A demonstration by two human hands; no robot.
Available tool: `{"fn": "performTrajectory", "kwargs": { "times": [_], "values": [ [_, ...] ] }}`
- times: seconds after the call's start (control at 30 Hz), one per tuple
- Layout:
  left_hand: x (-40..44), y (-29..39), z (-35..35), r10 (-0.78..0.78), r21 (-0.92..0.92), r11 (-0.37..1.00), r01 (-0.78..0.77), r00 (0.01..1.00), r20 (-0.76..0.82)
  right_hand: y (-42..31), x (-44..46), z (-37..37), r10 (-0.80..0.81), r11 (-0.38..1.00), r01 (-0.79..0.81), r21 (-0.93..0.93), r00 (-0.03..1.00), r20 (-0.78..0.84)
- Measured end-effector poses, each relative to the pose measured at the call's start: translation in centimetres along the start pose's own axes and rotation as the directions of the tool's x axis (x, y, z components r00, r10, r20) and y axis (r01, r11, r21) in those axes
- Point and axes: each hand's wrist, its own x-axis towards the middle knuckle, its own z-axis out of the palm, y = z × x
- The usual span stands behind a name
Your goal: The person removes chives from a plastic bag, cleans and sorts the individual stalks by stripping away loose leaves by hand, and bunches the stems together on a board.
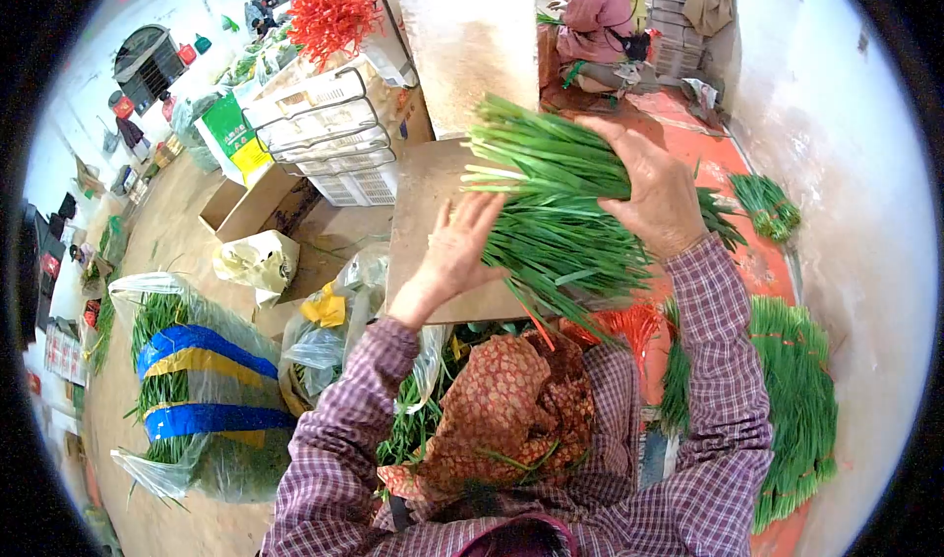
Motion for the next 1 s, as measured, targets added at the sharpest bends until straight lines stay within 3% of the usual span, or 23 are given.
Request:
{"fn": "performTrajectory", "kwargs": {
  "times": [0.07,0.13,0.17,0.23,0.33,0.43,0.47,0.57,0.67,0.73,0.8,0.87,0.93,1.0],
  "values": [
    [0.0,-0.2,2.5,-0.041,0.093,0.995,0.034,0.997,0.07,1.7,-0.1,2.4,0.013,1.0,-0.013,0.022,0.999,0.031],
    [-1.3,-0.4,4.4,-0.126,0.057,0.991,0.123,0.99,0.066,2.9,-0.5,4.9,0.096,0.994,-0.084,-0.062,0.973,0.21],
    [-2.3,0.0,5.1,-0.123,0.058,0.991,0.123,0.992,0.001,3.5,-0.4,6.5,0.02,0.999,-0.013,-0.038,0.981,0.193],
    [-4.4,0.9,6.0,-0.132,0.042,0.99,0.137,0.986,-0.1,3.6,0.1,8.7,0.04,0.999,-0.04,-0.005,0.966,0.254],
    [-5.3,1.7,6.4,-0.175,0.022,0.984,0.178,0.977,-0.119,4.5,0.3,12.4,0.006,0.998,-0.027,0.057,0.943,0.333],
    [-5.5,1.8,6.1,-0.186,-0.038,0.982,0.183,0.977,-0.105,5.5,-1.1,16.9,0.121,0.992,-0.116,-0.045,0.819,0.56],
    [-5.7,1.8,5.8,-0.183,-0.076,0.981,0.177,0.979,-0.087,5.6,-1.4,17.7,0.226,0.973,-0.188,-0.131,0.693,0.685],
    [-7.1,2.1,3.9,-0.131,-0.157,0.98,0.121,0.99,-0.057,6.6,-1.8,18.8,0.199,0.977,-0.204,-0.068,0.736,0.647],
    [-7.2,2.4,3.2,-0.059,-0.166,0.985,0.055,0.998,-0.016,6.7,-1.1,18.4,0.203,0.975,-0.209,-0.076,0.693,0.692],
    [-5.4,2.6,2.7,0.017,0.022,1.0,-0.017,1.0,0.015,6.7,-0.2,18.6,0.207,0.974,-0.205,-0.096,0.639,0.741],
    [-3.3,1.6,3.5,0.005,0.001,1.0,-0.005,0.999,0.043,6.8,-0.1,19.0,0.186,0.978,-0.194,-0.075,0.656,0.732],
    [-1.0,-0.4,4.8,-0.019,0.378,0.925,0.024,1.0,-0.019,6.8,0.1,19.1,0.19,0.982,-0.143,-0.127,0.635,0.749],
    [0.1,-1.4,3.6,-0.105,0.134,0.986,0.1,0.994,0.031,7.0,0.0,18.7,0.204,0.979,-0.148,-0.141,0.622,0.756],
    [0.5,-2.5,4.7,-0.088,0.077,0.993,0.085,0.995,0.043,7.1,-0.1,17.6,0.153,0.988,-0.121,-0.096,0.692,0.705]
  ]
}}
